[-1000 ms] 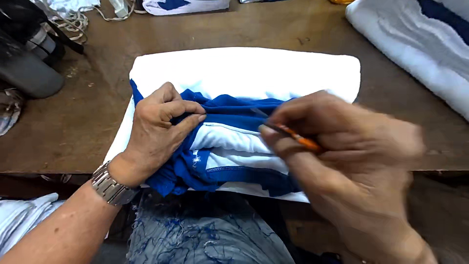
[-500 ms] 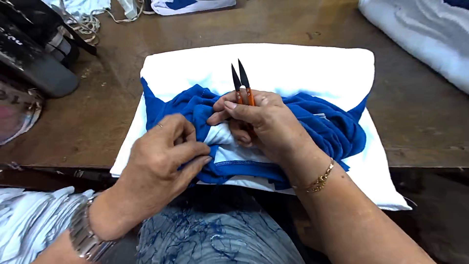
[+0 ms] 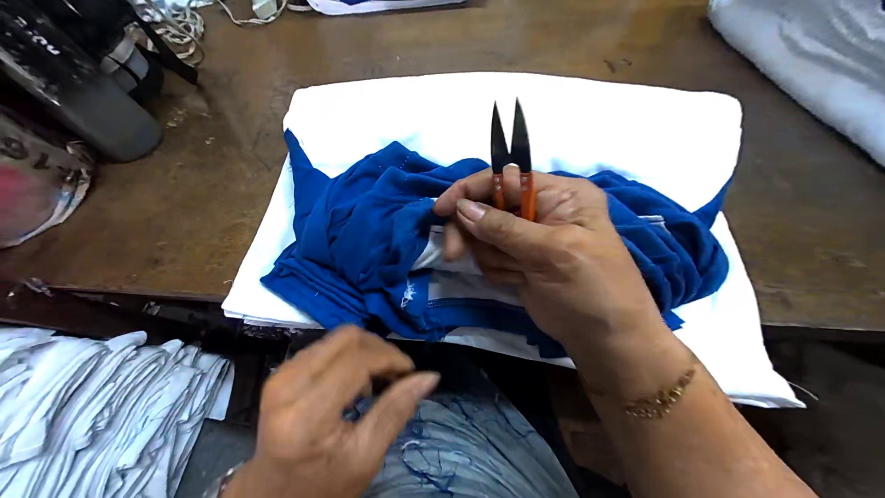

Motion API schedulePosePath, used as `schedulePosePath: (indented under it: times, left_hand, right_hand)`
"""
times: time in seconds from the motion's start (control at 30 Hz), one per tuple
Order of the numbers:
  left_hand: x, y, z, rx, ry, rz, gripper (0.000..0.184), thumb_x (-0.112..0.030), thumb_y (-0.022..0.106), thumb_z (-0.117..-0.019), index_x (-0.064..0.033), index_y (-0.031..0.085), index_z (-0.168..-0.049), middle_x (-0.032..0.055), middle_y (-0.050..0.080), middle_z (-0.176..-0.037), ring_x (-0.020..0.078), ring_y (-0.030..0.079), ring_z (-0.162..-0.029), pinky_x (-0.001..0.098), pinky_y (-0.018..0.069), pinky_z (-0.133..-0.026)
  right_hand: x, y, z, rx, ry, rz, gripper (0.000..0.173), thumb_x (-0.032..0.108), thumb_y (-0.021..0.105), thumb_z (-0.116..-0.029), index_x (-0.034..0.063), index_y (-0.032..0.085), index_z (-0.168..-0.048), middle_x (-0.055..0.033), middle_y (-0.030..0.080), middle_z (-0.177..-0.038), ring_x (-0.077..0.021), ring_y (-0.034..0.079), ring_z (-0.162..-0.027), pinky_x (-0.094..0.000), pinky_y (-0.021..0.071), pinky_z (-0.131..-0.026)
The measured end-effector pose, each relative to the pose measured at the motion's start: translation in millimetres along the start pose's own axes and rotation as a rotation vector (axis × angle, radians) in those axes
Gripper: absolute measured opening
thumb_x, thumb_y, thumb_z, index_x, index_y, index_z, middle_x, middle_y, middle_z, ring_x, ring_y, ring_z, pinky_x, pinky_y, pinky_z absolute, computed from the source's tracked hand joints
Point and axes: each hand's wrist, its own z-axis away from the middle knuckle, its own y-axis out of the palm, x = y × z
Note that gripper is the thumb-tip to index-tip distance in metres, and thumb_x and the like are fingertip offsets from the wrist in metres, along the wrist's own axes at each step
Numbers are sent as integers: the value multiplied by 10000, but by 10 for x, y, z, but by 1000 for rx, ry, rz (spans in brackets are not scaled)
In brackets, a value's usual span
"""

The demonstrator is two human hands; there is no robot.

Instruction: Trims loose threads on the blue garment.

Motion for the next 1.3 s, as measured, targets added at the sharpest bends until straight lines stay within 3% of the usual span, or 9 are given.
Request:
schedulePosePath:
  times: [0.23, 0.47, 0.57, 0.67, 0.77, 0.87, 1.1, 1.23, 1.3]
  left_hand:
    - [60, 126, -400, -148, -149, -145, 515, -274, 816, -833, -74, 516, -1200, -67, 665, -772, 8, 594, -584, 159, 474, -472]
    - [158, 166, -298, -157, -72, 45, 327, -56, 740, -820, -67, 642, -1132, -27, 658, -912, 46, 617, -694, 175, 532, -554]
    - [185, 125, -244, -144, -118, 61, 217, -86, 756, -840, -60, 752, -1055, -33, 676, -902, 37, 623, -671, 169, 544, -533]
    - [179, 108, -224, -159, -175, 56, 251, -136, 801, -830, -54, 744, -1060, -34, 691, -868, 39, 640, -644, 173, 554, -518]
    - [198, 83, -238, -182, -154, 51, 147, -135, 794, -865, -51, 767, -984, -13, 690, -901, 37, 631, -651, 159, 542, -513]
    - [229, 68, -247, -167, -131, -5, 55, -103, 727, -909, -63, 762, -920, -19, 665, -892, 23, 602, -682, 141, 513, -549]
    - [246, 67, -199, -120, -3, -75, 97, -129, 603, -1002, -63, 661, -961, -15, 617, -942, 29, 606, -830, 162, 530, -706]
    - [212, 117, -105, -156, -80, -40, 122, -189, 565, -1050, -112, 636, -987, -43, 648, -899, 11, 615, -674, 153, 550, -575]
    - [212, 138, -52, -157, -144, 38, 130, -218, 553, -1064, -132, 639, -1016, -52, 676, -837, 20, 619, -617, 159, 537, -527]
  right_hand:
    - [63, 108, 116, 150, 17, 209, 206, -10, 543, -981, 31, 745, -984, 8, 679, -706, -20, 487, -488, -144, 343, -406]
    - [-24, 114, -307, 174, 304, -155, 320, -31, 390, -1031, -6, 658, -1204, -143, 724, -1223, -201, 759, -890, -321, 642, -738]
    - [-26, 161, -185, 152, 204, -119, 274, -6, 431, -1050, -9, 672, -1180, -142, 727, -1165, -188, 743, -836, -304, 641, -708]
    - [14, 157, 51, 69, 52, 71, 177, 50, 529, -1041, 16, 691, -1103, -42, 649, -800, -63, 513, -539, -157, 385, -431]
    - [98, 113, 263, 69, -18, 367, 77, 125, 648, -970, 92, 694, -1022, 39, 590, -696, -44, 486, -501, -166, 385, -406]
    - [57, 21, 438, 132, -16, 644, 264, 406, 541, -1039, 188, 668, -1116, 127, 573, -755, 23, 527, -610, -160, 436, -499]
    - [80, -3, 380, 222, -103, 520, 403, 340, 392, -1104, 91, 709, -1093, 74, 597, -773, 15, 557, -671, -164, 472, -573]
    - [-17, -16, 301, 242, -202, 673, 426, 318, 352, -1114, 113, 724, -1132, 77, 662, -950, 16, 615, -893, -169, 517, -754]
    - [-47, -43, 330, 229, -333, 880, 374, 284, 413, -1090, 74, 721, -1122, -5, 670, -960, -84, 633, -875, -255, 518, -719]
